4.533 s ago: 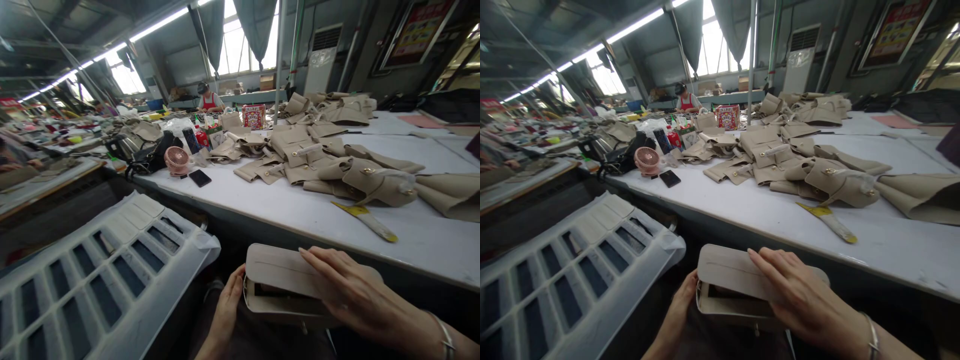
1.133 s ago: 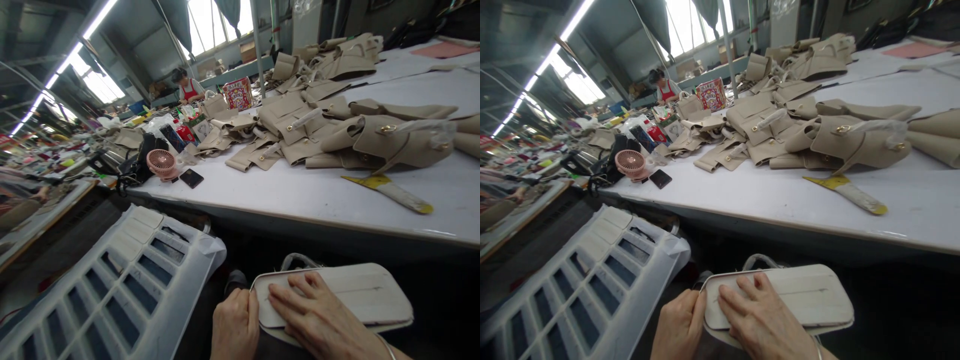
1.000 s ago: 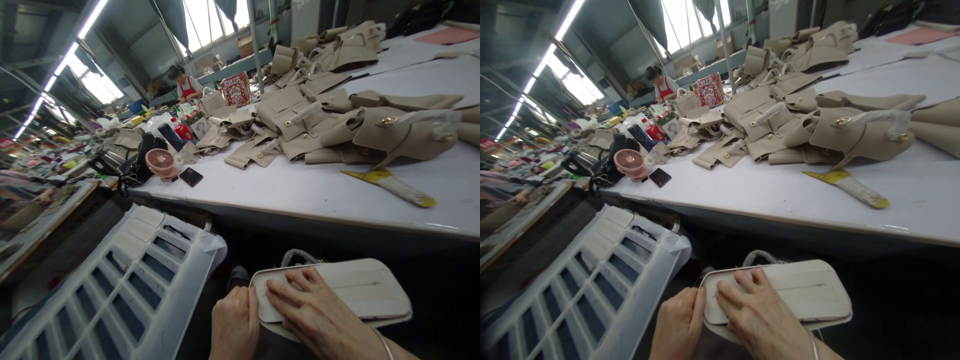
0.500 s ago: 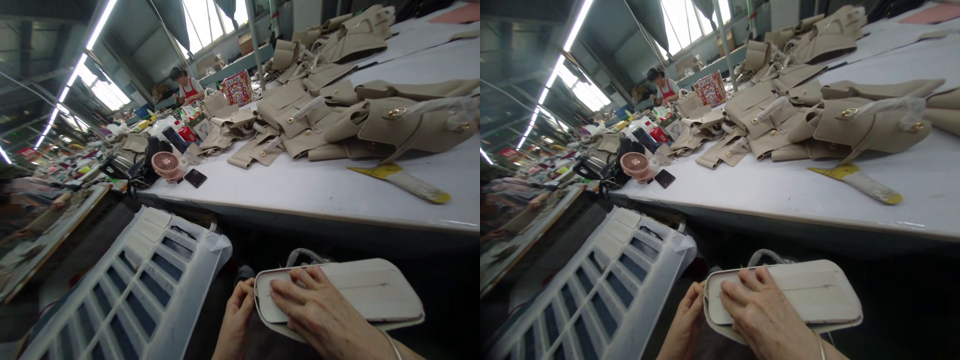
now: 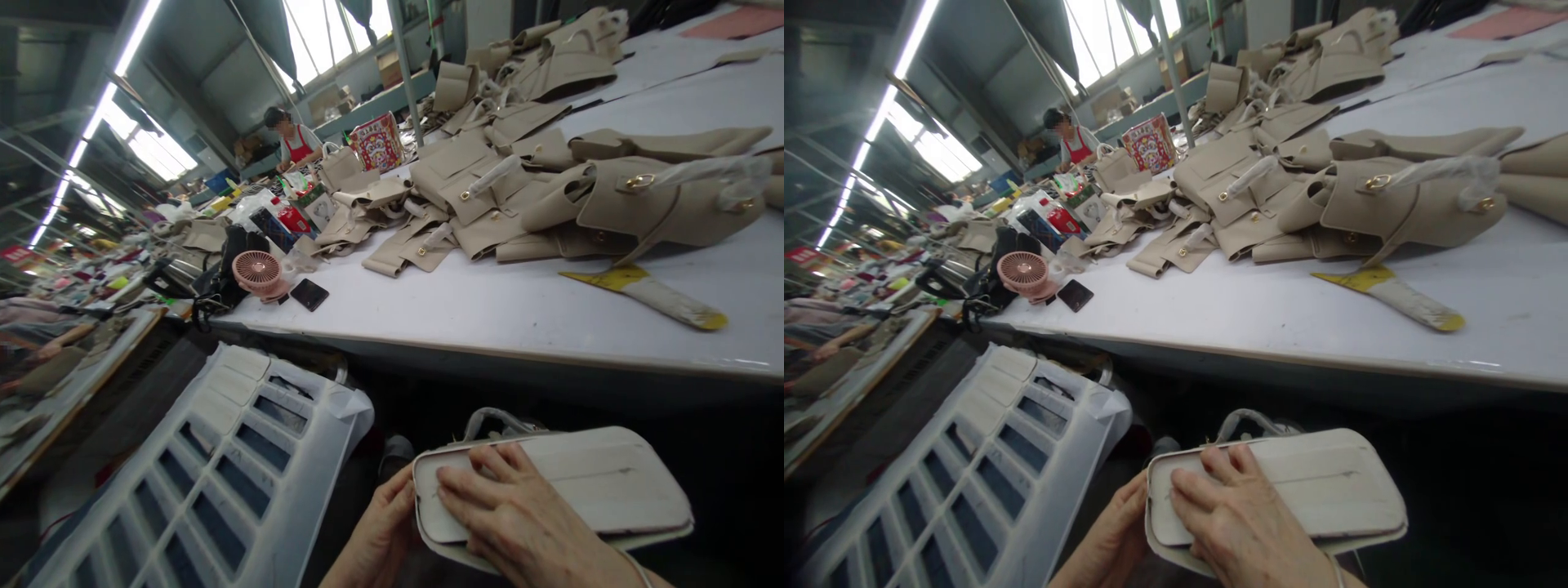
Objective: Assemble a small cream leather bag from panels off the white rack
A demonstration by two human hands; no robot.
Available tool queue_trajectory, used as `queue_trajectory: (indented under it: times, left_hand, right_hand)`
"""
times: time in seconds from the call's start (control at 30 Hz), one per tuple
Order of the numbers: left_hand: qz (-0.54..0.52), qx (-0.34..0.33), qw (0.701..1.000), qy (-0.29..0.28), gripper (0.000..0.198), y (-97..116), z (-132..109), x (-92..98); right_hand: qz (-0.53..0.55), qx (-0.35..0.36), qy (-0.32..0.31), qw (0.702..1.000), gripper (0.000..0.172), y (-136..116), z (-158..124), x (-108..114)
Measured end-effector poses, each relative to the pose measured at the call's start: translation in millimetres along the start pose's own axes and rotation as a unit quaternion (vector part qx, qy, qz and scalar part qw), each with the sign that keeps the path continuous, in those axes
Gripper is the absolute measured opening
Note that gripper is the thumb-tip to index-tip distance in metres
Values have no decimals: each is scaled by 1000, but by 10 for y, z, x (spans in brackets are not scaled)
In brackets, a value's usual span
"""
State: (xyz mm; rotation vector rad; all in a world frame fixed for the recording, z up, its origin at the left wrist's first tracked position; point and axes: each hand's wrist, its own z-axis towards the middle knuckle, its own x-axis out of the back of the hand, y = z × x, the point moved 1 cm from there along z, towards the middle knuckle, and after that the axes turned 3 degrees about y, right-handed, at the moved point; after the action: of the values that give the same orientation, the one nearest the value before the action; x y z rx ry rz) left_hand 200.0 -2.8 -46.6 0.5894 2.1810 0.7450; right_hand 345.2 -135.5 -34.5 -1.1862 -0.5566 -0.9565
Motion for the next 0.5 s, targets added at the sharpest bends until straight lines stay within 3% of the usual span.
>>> queue_trajectory:
  times: [0.3,0.5]
  left_hand:
    - [48,20,999,9,48,60,27,48]
    - [129,21,991,-4,57,-38,144,311]
  right_hand:
    - [-32,5,62,998,32,-59,44,87]
    - [-44,22,69,996,34,19,34,23]
